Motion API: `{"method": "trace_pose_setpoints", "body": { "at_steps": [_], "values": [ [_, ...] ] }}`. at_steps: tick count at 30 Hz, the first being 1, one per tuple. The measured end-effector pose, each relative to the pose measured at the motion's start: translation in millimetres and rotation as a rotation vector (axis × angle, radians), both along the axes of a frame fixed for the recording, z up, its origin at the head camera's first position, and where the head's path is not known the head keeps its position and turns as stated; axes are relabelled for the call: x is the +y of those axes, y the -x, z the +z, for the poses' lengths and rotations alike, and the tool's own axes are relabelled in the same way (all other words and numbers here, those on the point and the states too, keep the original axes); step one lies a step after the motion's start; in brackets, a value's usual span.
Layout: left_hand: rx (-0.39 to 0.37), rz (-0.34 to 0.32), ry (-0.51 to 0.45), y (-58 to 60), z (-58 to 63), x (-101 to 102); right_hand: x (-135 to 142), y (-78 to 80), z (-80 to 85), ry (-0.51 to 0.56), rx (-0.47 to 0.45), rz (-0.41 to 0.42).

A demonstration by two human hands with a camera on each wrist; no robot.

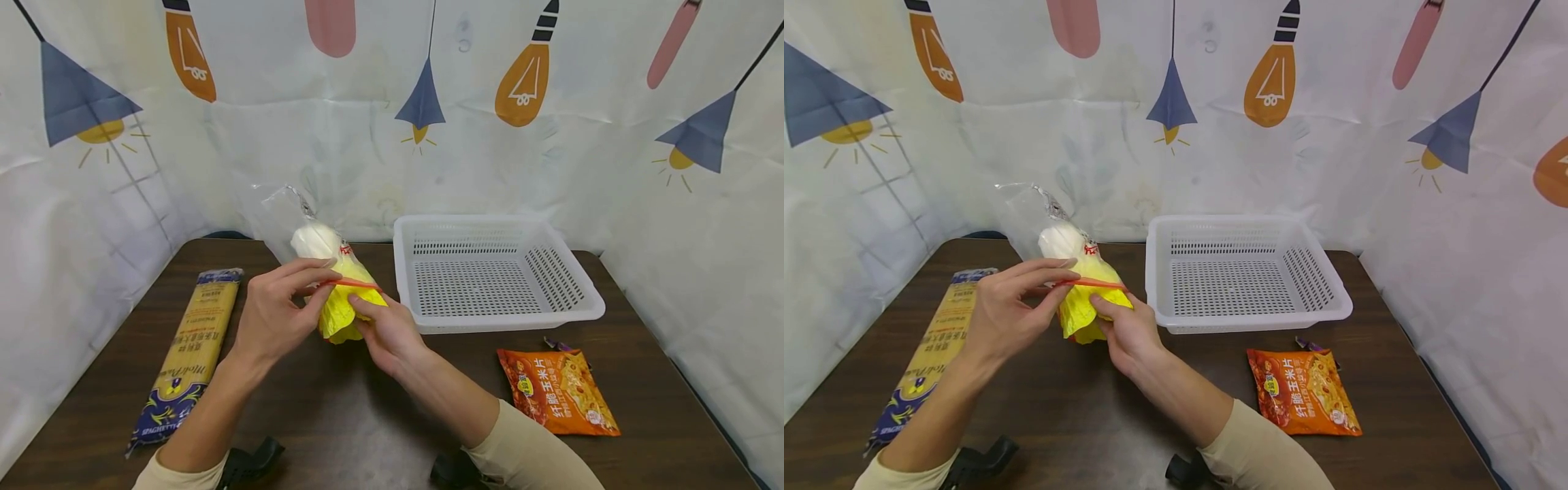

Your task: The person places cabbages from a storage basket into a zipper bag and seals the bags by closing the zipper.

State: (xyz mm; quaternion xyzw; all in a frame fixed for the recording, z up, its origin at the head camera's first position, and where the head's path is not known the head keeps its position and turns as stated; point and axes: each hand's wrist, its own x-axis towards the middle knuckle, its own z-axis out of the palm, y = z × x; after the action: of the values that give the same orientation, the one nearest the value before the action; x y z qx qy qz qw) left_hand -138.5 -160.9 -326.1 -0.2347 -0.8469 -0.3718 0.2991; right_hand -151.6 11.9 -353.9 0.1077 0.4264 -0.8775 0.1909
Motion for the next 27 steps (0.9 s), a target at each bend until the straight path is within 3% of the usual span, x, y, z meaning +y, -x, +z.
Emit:
{"method": "trace_pose_setpoints", "body": {
  "at_steps": [10, 15, 18, 22, 27],
  "values": [
    [-0.003, 0.015, -0.002, 1.3, 2.0, -4, 1, -1.4, -2.7, 0.022, -0.036, 0.031],
    [0.017, 0.033, -0.023, 1.2, 4.9, -6, 8, -6.4, -1.1, 0.007, -0.004, 0.122],
    [0.035, 0.057, -0.047, 0.3, 8.5, -8, 16, -11.1, 1.6, -0.081, 0.050, 0.220],
    [0.055, 0.095, -0.087, -2.1, 14.1, -10, 25, -18.1, 2.4, -0.288, 0.140, 0.357],
    [0.091, 0.119, -0.143, -6.0, 19.9, -14, 33, -26.6, -6.3, -0.447, 0.193, 0.420]
  ]
}}
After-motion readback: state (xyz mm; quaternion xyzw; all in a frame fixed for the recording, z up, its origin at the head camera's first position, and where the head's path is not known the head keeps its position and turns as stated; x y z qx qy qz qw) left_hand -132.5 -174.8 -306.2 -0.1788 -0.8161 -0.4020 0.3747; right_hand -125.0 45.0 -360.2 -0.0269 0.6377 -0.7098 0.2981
